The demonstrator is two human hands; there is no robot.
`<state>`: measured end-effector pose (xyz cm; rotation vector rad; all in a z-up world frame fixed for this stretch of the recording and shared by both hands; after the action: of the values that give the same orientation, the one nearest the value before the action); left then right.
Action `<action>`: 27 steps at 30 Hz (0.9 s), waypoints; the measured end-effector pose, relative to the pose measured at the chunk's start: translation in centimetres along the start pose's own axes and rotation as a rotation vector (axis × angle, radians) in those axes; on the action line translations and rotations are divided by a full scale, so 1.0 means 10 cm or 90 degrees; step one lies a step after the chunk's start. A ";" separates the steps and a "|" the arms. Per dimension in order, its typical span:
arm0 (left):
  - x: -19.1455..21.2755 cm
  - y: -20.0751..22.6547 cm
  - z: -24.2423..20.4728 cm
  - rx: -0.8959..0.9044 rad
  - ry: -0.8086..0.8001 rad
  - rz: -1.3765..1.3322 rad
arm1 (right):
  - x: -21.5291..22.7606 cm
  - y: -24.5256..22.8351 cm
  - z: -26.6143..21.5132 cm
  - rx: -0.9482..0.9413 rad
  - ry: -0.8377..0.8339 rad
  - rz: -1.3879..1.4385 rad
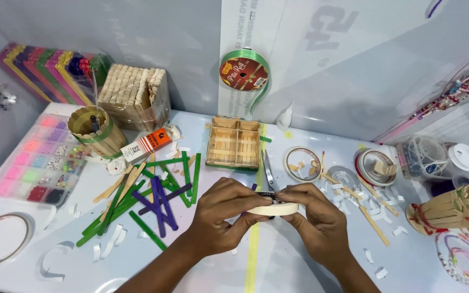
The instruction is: Attaching adhesive tape to small decorative sticks as part of a handicraft project.
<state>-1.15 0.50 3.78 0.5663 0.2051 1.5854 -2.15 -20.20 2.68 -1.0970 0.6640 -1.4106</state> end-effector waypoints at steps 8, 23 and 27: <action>-0.01 0.04 -0.01 -0.039 0.008 0.023 | -0.03 -0.08 0.01 0.039 0.030 -0.140; -0.27 0.19 -0.12 -0.105 0.035 0.085 | -0.22 -0.09 -0.21 -0.247 0.204 0.128; -0.26 0.15 -0.14 -0.072 0.005 0.047 | -0.13 -0.23 -0.12 -0.152 0.163 0.107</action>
<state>-3.13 -1.92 2.62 0.4855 0.1007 1.6592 -4.33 -18.79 3.89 -1.0251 1.1071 -1.3621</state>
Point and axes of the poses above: each hand's wrist, its own z-axis towards the middle knuckle, its own x-axis out of the back of the hand, y = z × x, the point moved 3 cm from there along z, towards the middle knuckle, and after that the axes turned 5 degrees about -x, right-handed, at the moved point
